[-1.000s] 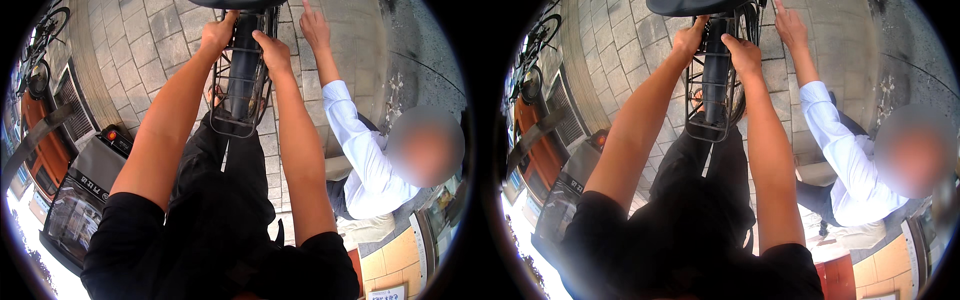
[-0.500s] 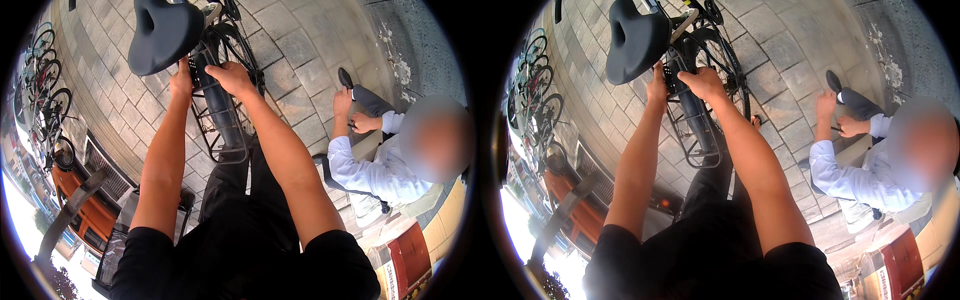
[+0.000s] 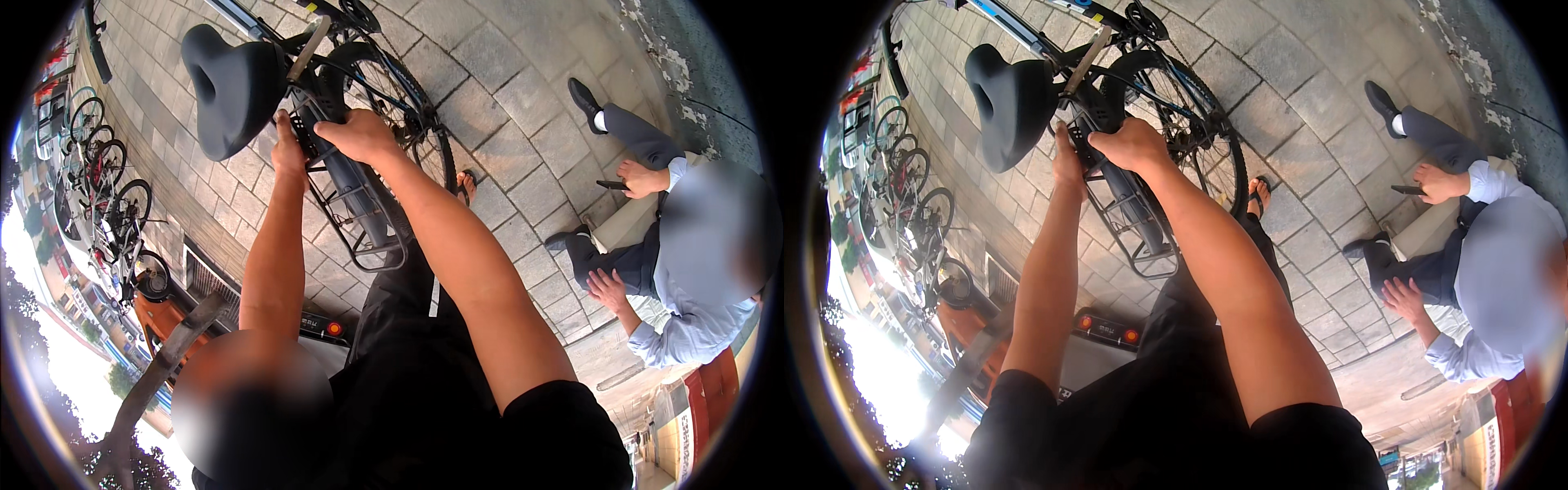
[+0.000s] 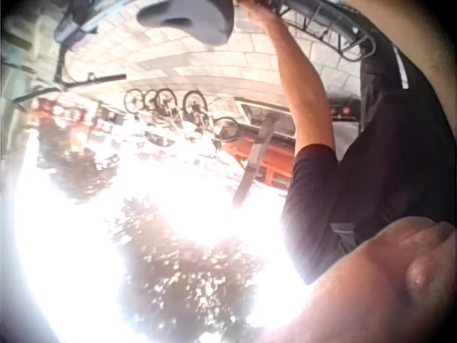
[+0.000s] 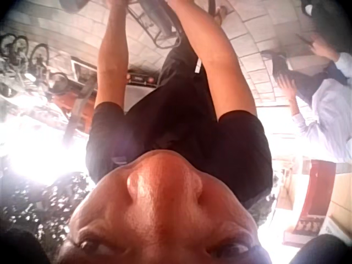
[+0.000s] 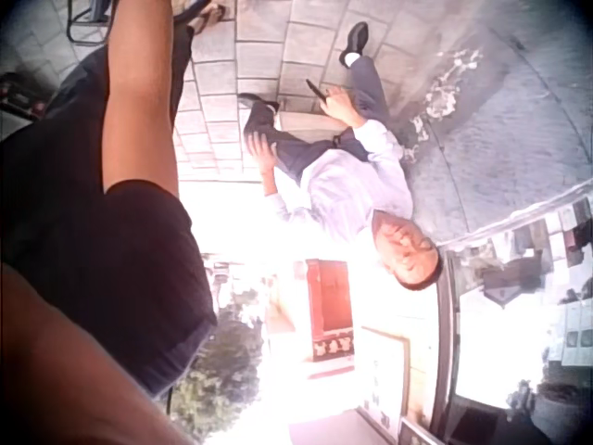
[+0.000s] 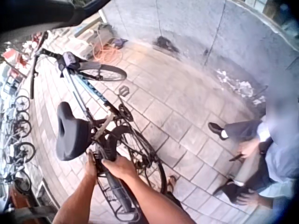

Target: The person kneels to inspect and adjust the rear wheel and tire of a bicycle using a small tool. They then lift the bicycle upright, mount it, and ride it along a paved sidewalk.

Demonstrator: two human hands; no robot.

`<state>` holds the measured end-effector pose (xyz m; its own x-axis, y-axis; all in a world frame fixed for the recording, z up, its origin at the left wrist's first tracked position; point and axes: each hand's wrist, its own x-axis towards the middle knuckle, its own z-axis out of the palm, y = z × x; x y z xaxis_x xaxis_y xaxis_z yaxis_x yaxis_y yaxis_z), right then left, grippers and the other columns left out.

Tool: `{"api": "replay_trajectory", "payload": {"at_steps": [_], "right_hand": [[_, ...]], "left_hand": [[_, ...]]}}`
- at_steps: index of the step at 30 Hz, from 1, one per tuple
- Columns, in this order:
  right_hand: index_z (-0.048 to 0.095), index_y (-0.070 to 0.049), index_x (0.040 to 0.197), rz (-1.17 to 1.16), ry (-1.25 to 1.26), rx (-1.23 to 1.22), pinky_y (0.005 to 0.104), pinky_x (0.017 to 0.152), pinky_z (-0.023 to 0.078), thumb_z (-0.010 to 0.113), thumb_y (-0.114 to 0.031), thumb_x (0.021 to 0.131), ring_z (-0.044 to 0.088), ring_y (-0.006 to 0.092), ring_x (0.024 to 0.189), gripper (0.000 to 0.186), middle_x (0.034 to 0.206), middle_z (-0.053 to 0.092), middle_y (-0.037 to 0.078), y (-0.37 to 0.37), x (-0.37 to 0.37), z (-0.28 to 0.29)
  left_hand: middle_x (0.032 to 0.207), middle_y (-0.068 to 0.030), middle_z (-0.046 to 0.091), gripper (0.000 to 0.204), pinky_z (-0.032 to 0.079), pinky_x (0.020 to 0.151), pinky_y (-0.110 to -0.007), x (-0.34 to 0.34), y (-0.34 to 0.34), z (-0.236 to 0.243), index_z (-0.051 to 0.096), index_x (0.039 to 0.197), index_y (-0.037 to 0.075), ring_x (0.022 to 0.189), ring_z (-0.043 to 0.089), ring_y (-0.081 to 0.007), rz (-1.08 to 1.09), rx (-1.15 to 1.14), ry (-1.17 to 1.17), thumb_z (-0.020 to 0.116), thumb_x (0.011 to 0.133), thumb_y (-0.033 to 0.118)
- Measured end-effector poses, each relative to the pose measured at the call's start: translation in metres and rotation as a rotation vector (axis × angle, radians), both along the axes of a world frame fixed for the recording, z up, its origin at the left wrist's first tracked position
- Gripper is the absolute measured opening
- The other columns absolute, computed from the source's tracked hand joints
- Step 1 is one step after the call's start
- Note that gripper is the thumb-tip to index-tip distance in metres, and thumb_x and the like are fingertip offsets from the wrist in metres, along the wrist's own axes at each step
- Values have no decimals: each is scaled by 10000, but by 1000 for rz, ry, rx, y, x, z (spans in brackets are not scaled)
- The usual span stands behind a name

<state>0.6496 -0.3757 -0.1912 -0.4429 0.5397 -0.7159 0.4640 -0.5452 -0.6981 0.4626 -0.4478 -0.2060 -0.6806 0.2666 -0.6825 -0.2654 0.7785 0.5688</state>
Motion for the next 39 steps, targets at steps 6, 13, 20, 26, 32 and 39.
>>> {"api": "replay_trajectory", "payload": {"at_steps": [6,13,20,26,32,39], "right_hand": [[809,1,1064,17,-28,23,411,988,593,752,-598,743,769,373,1089,683,1127,796,231,1,-3,-7],[801,0,1121,-13,22,9,421,1012,576,730,-589,766,754,380,1127,691,1156,788,235,0,1,-3],[808,0,1116,-12,-19,34,433,1016,570,716,-597,779,741,386,1161,692,1154,781,255,0,0,-1],[824,-21,1067,40,3,45,417,956,592,726,-626,754,768,393,1071,688,1090,797,242,3,0,-8],[830,-24,984,41,21,103,412,891,596,733,-591,751,785,352,988,620,991,803,213,2,2,-5],[814,61,984,17,16,97,406,901,597,769,-614,751,787,352,996,715,1017,799,245,-2,-5,-20]], "left_hand": [[911,-67,718,844,583,647,-356,-2,-1,-3,685,1119,37,723,695,-188,-41,36,2,573,917,849],[957,-85,744,848,597,658,-366,-2,1,0,691,1138,33,767,729,-206,-62,14,-10,546,940,845],[1000,-93,757,840,603,664,-370,-1,1,1,686,1172,41,800,746,-214,-68,34,-4,553,944,839],[1017,-108,737,852,623,683,-397,4,2,3,644,1209,20,844,743,-228,-34,83,-45,582,939,825],[852,-78,652,881,611,610,-397,5,3,5,653,1124,-1,676,653,-203,-29,27,26,647,868,841],[892,-108,704,801,597,598,-391,14,4,16,662,1120,7,676,690,-215,-12,102,-7,665,900,778]]}}
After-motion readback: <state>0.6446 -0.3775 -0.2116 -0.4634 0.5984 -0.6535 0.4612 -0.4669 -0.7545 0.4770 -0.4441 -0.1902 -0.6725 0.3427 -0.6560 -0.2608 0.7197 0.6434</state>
